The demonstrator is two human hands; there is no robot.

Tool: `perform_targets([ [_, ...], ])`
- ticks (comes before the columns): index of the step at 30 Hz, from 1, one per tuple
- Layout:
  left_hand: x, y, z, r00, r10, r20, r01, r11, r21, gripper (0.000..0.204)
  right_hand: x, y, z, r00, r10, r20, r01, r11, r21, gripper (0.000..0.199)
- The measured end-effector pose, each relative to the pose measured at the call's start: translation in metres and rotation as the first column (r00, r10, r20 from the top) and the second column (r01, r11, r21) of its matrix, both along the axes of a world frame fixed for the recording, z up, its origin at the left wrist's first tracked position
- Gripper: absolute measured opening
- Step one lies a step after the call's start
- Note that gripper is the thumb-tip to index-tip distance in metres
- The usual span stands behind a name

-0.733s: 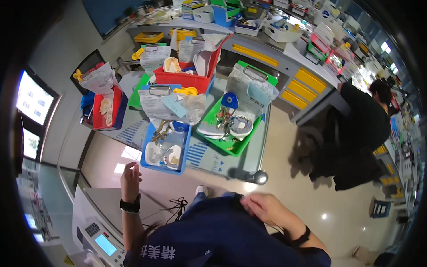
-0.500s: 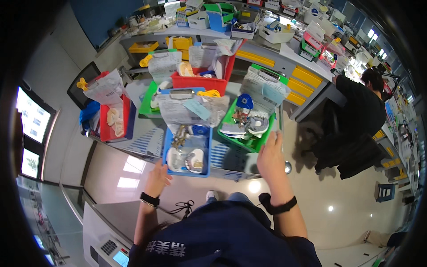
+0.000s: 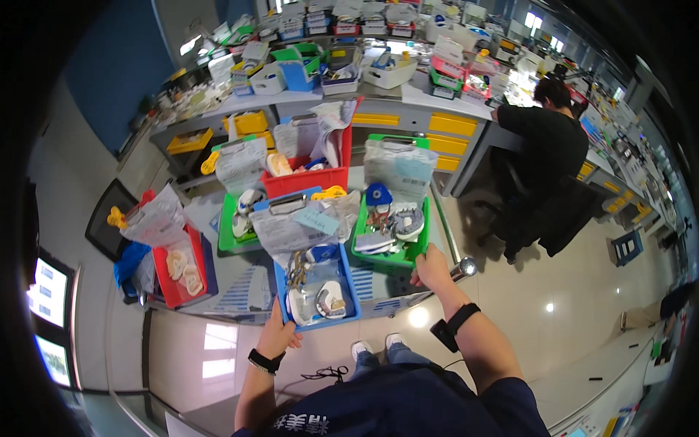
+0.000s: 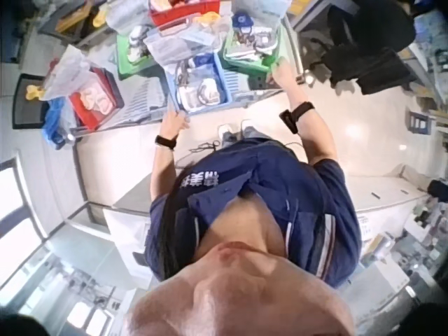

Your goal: The person is seen organizing dental laboratory trays, checking dental molds, and moving trays between workstations.

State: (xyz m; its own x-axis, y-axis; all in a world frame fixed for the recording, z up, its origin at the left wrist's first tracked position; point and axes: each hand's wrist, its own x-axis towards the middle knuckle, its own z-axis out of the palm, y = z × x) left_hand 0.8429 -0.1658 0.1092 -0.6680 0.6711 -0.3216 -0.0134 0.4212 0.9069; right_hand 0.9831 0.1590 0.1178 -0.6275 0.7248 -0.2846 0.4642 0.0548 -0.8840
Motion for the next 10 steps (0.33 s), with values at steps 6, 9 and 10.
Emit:
perform_targets([
  [6, 0.018, -0.003, 0.015, 0.988, 0.064, 0.14, -0.072, 0.996, 0.051, 0.051, 0.029, -0.016, 0.053, 1.0, 0.022, -0.009, -0.022, 1.0, -0.013, 0.017],
  [9, 0.041, -0.004, 0.04, 0.996, 0.06, 0.07, -0.066, 0.995, 0.081, 0.05, 0.061, -0.011, 0.068, 0.987, 0.018, -0.157, -0.032, 0.995, -0.09, 0.017],
  [10, 0.039, 0.012, 0.045, 0.999, 0.016, 0.049, -0.02, 0.996, 0.088, 0.05, 0.074, -0.01, 0.076, 0.984, 0.015, -0.18, -0.035, 0.993, -0.111, 0.02],
])
